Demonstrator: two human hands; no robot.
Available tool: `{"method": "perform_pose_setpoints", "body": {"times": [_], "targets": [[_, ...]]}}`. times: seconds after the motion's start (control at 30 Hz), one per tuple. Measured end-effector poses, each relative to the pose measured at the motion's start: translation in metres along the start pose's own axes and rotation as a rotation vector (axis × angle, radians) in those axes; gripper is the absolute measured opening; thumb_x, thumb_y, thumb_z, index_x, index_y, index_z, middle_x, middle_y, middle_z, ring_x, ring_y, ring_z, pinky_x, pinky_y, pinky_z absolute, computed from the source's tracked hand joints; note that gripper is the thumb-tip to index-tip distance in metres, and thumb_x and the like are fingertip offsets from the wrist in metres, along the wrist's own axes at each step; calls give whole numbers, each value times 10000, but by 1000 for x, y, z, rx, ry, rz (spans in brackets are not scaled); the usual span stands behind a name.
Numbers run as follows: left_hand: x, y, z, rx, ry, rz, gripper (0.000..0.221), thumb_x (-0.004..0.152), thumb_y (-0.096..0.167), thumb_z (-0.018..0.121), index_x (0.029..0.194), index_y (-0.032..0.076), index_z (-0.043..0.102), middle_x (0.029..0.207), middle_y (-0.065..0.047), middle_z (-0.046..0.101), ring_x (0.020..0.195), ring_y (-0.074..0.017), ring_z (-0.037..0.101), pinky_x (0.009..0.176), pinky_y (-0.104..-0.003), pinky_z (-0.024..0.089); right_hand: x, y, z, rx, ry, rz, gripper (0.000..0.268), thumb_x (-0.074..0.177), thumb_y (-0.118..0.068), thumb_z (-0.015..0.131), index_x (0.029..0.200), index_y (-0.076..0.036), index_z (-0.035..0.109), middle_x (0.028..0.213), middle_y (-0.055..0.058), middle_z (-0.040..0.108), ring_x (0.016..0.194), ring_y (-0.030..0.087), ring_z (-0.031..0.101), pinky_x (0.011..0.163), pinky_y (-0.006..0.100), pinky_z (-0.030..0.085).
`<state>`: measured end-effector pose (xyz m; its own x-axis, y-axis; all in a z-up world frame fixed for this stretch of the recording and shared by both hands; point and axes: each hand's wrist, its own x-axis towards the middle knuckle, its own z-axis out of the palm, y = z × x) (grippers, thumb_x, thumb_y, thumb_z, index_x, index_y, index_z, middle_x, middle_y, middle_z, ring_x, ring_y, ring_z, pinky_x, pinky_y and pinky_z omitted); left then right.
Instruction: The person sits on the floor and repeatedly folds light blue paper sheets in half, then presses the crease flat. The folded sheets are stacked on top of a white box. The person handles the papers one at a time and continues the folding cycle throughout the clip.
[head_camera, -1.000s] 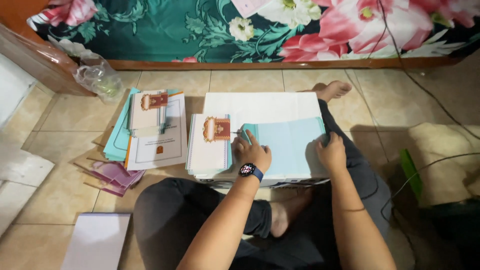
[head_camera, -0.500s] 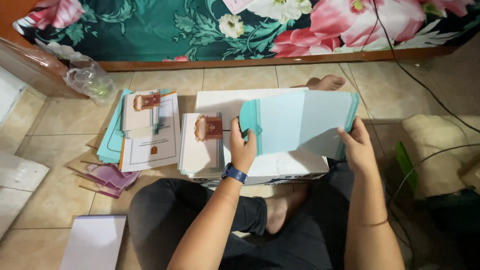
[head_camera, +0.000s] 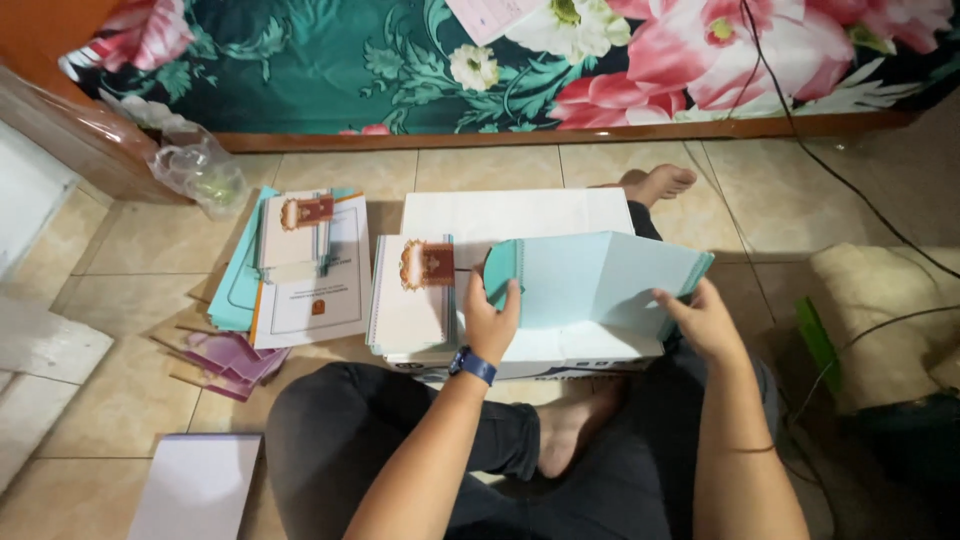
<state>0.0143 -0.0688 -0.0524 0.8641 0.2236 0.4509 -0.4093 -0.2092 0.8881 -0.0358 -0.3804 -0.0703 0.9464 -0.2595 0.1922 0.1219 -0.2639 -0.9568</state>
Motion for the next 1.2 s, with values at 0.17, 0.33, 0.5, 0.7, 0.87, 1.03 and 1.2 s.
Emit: {"method": "perform_pose_setpoints", "body": {"times": [0.17, 0.33, 0.5, 0.7, 0.87, 1.03, 1.2], "targets": [[-1, -41, 17, 155, -82, -206, 444, 954, 195, 641, 1364, 49, 553, 1226, -198, 682, 1179, -372, 646, 955, -488, 553, 14, -15, 16, -90, 56, 38, 440, 903, -139, 799, 1281, 23, 640, 1151, 202, 697, 1157, 304, 615, 1024, 495, 460], [0, -33, 15, 310, -264, -537, 675, 968, 220, 534, 1566, 59, 266, 1518, -274, 458, 1386, -460, 473, 1154, -577, 417, 18, 9, 29, -301, 33, 136, 565, 876, -191, 808, 1348, 36, 597, 1243, 304, 654, 1293, 475, 543, 1067, 581, 404], [-12, 27, 3, 902, -727, 0, 641, 1032, 404, 449, 1611, 157, 330, 1696, -265, 62, 1565, -454, -51, 1216, -596, 56, 43, 79, 26, -683, -10, 186, 624, 821, -271, 802, 1375, -100, 569, 1217, 271, 686, 1171, 457, 649, 911, 559, 562], [2, 22, 4, 977, -957, -208, 712, 1019, 551, 242, 1638, 205, 182, 1712, -193, 33, 1584, -370, -6, 1248, -564, -14, 9, 2, 76, -1273, 89, -450, 744, 740, -361, 854, 1392, -94, 615, 1442, 274, 526, 1409, 444, 460, 1131, 515, 382], [-3, 16, 4, 937, -904, -192, 687, 1029, 504, 277, 1631, 180, 214, 1709, -197, 64, 1584, -368, 15, 1254, -563, -10, -5, -11, 133, -1010, -338, -414, 587, 946, -401, 555, 1467, -130, 538, 1479, 172, 542, 1404, 361, 483, 1122, 481, 405], [-4, 8, 6, 963, -907, -181, 690, 1025, 500, 253, 1632, 177, 207, 1712, -192, 50, 1586, -355, 19, 1260, -554, -7, 14, -25, 106, -1202, -436, -13, 711, 1001, -546, 336, 1613, -185, 341, 1670, 121, 323, 1560, 305, 259, 1239, 483, 230], [-15, -6, 14, 978, -826, -50, 634, 1030, 393, 369, 1569, 60, 359, 1653, -294, 221, 1530, -431, 244, 1256, -586, 43, 18, -21, 95, -1323, -409, 151, 758, 1029, -585, 211, 1648, -148, 201, 1721, 128, 156, 1598, 298, 89, 1278, 455, 66]]}}
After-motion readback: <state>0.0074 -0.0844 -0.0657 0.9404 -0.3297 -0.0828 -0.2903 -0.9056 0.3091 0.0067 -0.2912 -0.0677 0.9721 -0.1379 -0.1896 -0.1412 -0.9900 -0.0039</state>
